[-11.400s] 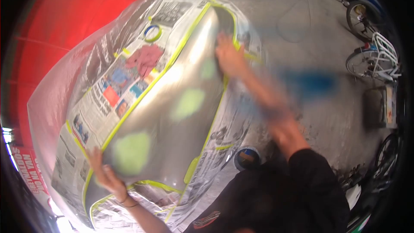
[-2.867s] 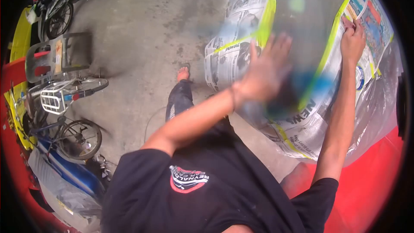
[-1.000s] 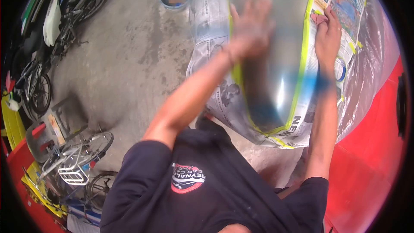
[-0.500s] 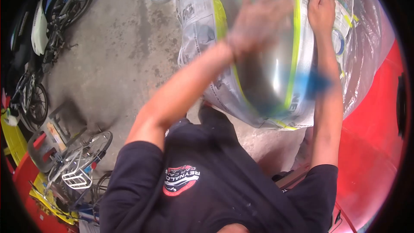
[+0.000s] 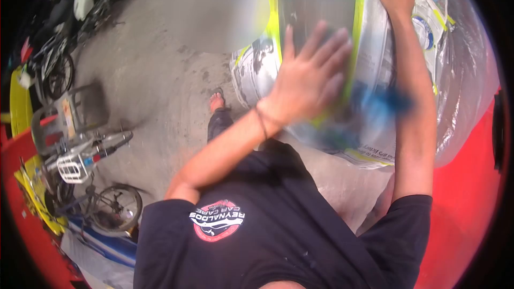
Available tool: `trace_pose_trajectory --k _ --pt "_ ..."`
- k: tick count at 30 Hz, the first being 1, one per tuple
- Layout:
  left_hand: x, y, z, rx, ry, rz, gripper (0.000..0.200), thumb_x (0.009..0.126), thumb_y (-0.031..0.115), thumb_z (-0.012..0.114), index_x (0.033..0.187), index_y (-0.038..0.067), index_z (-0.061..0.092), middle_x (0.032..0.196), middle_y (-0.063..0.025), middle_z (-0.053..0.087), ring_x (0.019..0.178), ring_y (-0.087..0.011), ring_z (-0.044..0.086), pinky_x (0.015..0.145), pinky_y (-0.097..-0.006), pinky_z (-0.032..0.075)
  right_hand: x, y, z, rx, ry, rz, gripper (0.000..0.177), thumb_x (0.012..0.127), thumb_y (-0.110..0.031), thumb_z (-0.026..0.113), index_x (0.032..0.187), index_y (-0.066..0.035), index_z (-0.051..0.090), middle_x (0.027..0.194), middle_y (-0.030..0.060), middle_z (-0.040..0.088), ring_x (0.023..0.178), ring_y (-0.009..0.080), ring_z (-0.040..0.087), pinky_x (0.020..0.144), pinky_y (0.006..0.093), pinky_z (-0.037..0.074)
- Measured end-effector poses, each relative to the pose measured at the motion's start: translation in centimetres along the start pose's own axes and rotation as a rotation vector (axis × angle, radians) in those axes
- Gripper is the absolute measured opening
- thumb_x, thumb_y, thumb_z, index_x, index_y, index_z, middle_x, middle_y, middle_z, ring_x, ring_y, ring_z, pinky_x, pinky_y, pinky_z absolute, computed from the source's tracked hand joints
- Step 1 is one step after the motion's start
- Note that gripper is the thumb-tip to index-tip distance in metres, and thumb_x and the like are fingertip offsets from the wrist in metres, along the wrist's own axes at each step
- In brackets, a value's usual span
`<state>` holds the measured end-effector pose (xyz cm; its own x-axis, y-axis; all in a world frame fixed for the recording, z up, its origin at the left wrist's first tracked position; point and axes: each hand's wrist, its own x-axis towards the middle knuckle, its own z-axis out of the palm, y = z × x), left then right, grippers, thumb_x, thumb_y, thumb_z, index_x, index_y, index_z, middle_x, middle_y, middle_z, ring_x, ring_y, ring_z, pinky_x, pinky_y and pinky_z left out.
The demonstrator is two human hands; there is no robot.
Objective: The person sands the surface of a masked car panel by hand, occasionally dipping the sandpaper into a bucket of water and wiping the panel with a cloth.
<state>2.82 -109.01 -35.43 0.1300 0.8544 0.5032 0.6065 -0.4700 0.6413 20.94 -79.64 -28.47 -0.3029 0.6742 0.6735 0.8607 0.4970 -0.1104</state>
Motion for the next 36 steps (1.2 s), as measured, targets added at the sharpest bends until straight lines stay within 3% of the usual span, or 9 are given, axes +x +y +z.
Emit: trace_pose_trajectory --k 4,10,12,20,23,26,29,35,36 --pt "-8.7 6.0 3.1 0.008 -0.055 -0.178 0.067 0.103 0.03 0.054 0.164 0.004 0.049 0.176 -0.0179 0.038 0.166 -0.0485 0.023 0.121 -0.0844 0.009 -1.1 0.6 -0.1 -0.064 0.038 -0.005 0.038 0.099 -0.021 0.056 0.127 -0.001 0.072 0.126 0.0259 0.071 0.124 0.0463 0.063 0.108 0.0556 0.049" --pt "-9.0 5.3 1.1 0.096 -0.097 -0.08 0.064 0.106 0.03 0.048 0.163 0.002 0.049 0.174 -0.022 0.04 0.165 -0.0434 0.028 0.126 -0.076 0.012 0.1 1.9 1.0 -0.215 -0.029 -0.111 0.039 0.099 -0.03 0.064 0.127 -0.005 0.073 0.129 0.025 0.071 0.125 0.0437 0.064 0.108 0.0549 0.05" --pt "-10.6 6.0 3.7 0.117 -0.019 -0.124 0.064 0.106 0.031 0.048 0.164 0.002 0.049 0.174 -0.022 0.04 0.165 -0.0432 0.028 0.126 -0.0762 0.012 1.4 2.3 1.9 -0.321 -0.108 0.077 0.056 0.104 -0.037 0.047 0.149 -0.009 0.065 0.143 0.0242 0.07 0.14 0.0432 0.06 0.121 0.0516 0.044" --pt "-7.6 6.6 5.5 0.142 0.222 -0.372 0.07 0.1 0.021 0.065 0.163 0.0 0.046 0.177 -0.0238 0.032 0.164 -0.0495 0.027 0.125 -0.0798 0.011 3.0 4.3 2.8 -0.281 -0.181 0.048 0.067 0.102 -0.048 0.043 0.15 -0.008 0.065 0.152 0.0234 0.065 0.147 0.0434 0.054 0.124 0.0518 0.041" --pt "-6.7 4.9 7.6 0.307 0.271 -0.423 0.085 0.098 0.038 0.062 0.171 0.002 0.036 0.18 -0.0203 0.028 0.165 -0.0471 0.025 0.123 -0.0825 0.017 2.8 3.5 2.4 -0.32 -0.202 0.073 0.066 0.102 -0.046 0.044 0.15 -0.007 0.065 0.155 0.0227 0.063 0.148 0.0434 0.053 0.125 0.053 0.04" --pt "-10.0 10.6 9.2 -0.051 0.357 -0.46 0.087 0.103 0.041 0.055 0.173 -0.002 0.025 0.182 -0.021 0.022 0.168 -0.0465 0.018 0.125 -0.0817 0.01 2.6 3.3 2.4 -0.294 -0.19 0.041 0.065 0.102 -0.043 0.043 0.153 -0.007 0.063 0.157 0.0218 0.061 0.149 0.0429 0.052 0.125 0.053 0.039" --pt "-10.7 11.9 7.9 0.087 0.149 -0.503 0.086 0.104 0.041 0.052 0.172 -0.003 0.025 0.182 -0.0221 0.022 0.168 -0.0457 0.017 0.126 -0.0805 0.01 2.8 3.3 2.2 -0.324 -0.199 0.054 0.065 0.103 -0.04 0.042 0.156 -0.007 0.06 0.157 0.0204 0.062 0.149 0.0422 0.052 0.126 0.0526 0.038" --pt "-6.7 5.5 5.1 0.172 0.163 -0.528 0.087 0.104 0.041 0.054 0.172 -0.004 0.026 0.18 -0.0235 0.025 0.166 -0.0496 0.023 0.123 -0.0814 0.016 3.0 3.4 2.4 -0.349 -0.176 0.03 0.064 0.103 -0.039 0.042 0.155 -0.007 0.061 0.156 0.0216 0.062 0.149 0.0415 0.053 0.126 0.0531 0.038" --pt "-8.2 6.2 7.1 0.184 0.24 -0.487 0.075 0.105 0.04 0.056 0.165 -0.002 0.039 0.178 -0.0265 0.029 0.163 -0.0523 0.027 0.122 -0.0834 0.015 2.7 2.8 1.9 -0.323 -0.181 0.021 0.064 0.103 -0.038 0.042 0.155 -0.006 0.061 0.156 0.0219 0.062 0.148 0.0418 0.054 0.126 0.053 0.038"
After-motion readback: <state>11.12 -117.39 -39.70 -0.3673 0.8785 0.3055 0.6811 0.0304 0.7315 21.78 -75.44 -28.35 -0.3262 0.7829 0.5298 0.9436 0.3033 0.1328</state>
